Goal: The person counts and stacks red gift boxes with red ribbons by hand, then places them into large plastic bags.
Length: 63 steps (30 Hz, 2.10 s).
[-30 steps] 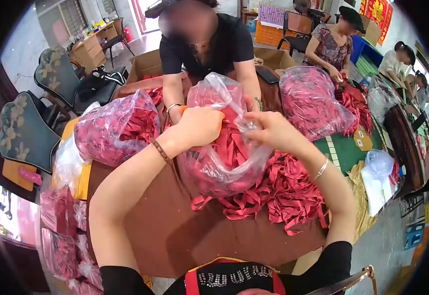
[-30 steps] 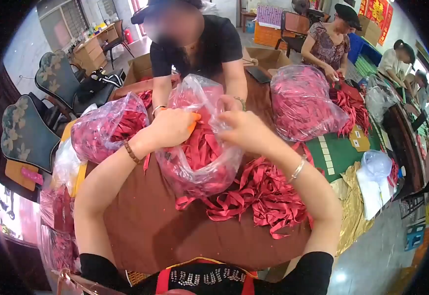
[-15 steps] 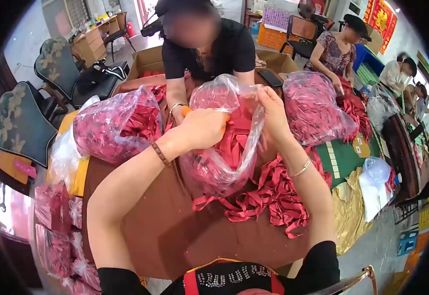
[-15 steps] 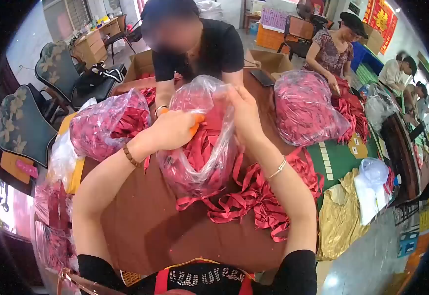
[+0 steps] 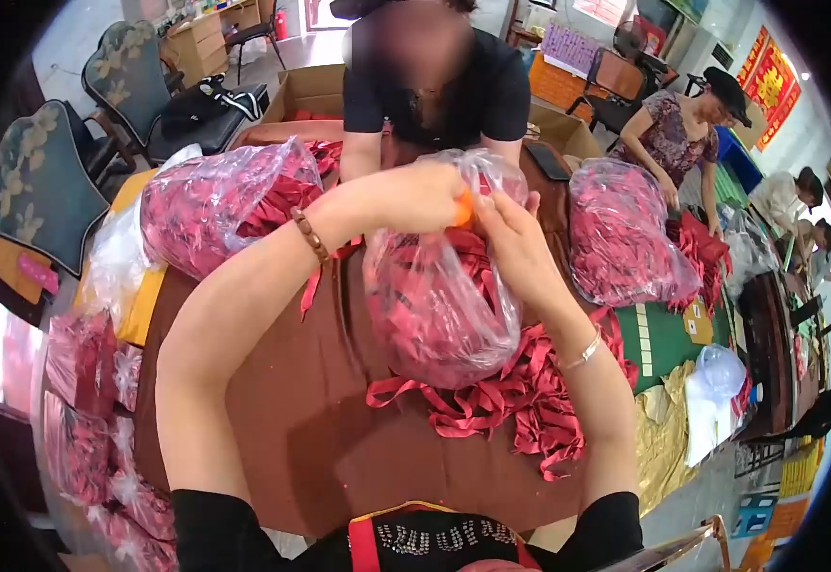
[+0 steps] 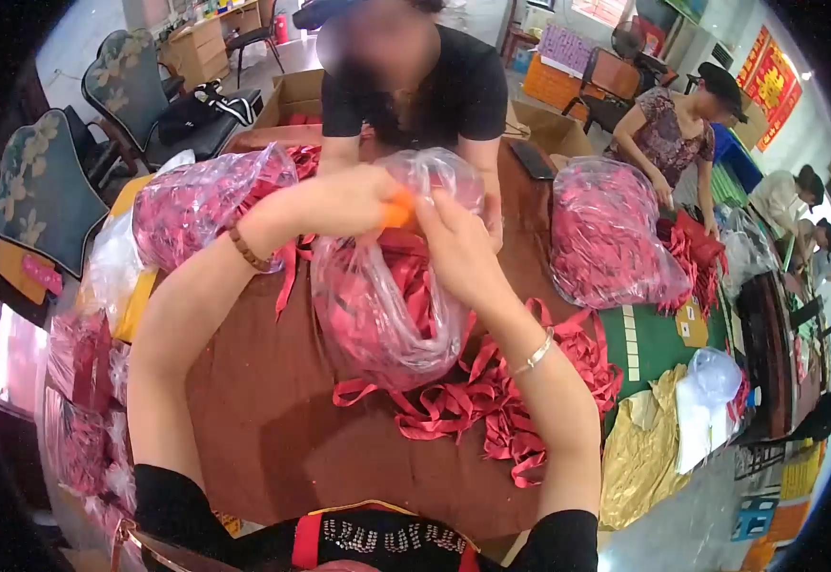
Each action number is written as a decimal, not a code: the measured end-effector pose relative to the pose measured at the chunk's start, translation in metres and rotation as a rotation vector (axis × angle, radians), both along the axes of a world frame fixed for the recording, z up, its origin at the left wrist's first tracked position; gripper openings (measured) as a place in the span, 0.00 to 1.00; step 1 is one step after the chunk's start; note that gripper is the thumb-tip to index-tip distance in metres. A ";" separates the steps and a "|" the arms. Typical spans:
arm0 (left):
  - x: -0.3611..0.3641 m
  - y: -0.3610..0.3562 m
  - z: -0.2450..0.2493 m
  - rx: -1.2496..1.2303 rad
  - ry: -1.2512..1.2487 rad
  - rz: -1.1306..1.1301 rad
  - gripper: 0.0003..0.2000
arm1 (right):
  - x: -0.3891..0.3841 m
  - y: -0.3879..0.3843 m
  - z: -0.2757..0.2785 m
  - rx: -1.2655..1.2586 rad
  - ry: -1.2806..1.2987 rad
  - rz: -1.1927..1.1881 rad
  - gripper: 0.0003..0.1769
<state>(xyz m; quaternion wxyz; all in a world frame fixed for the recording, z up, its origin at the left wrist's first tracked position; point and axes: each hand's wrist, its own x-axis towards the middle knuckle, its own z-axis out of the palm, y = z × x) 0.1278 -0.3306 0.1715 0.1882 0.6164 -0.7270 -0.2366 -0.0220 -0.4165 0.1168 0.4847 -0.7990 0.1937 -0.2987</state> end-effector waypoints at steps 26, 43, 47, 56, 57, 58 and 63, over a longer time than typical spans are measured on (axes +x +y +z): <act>-0.009 0.023 -0.038 0.040 0.465 0.444 0.15 | -0.011 0.012 -0.007 -0.370 0.113 0.032 0.15; 0.001 0.057 -0.037 -0.533 1.483 0.123 0.23 | -0.011 0.028 -0.005 -0.422 0.084 0.053 0.14; -0.017 0.077 -0.035 -0.684 1.627 0.145 0.30 | -0.008 0.026 -0.005 -0.399 0.076 0.041 0.17; -0.007 0.139 -0.034 -0.899 1.112 0.374 0.37 | -0.002 0.032 -0.009 -0.479 -0.034 0.089 0.16; -0.013 0.145 -0.026 -0.896 1.110 0.378 0.37 | -0.003 0.034 -0.003 -0.484 0.040 0.120 0.12; -0.022 0.152 -0.017 -1.109 0.977 0.368 0.38 | -0.003 0.035 -0.002 -0.478 0.040 0.124 0.12; -0.043 0.133 -0.039 -0.893 0.930 0.622 0.41 | -0.002 0.042 -0.002 -0.473 0.069 0.048 0.15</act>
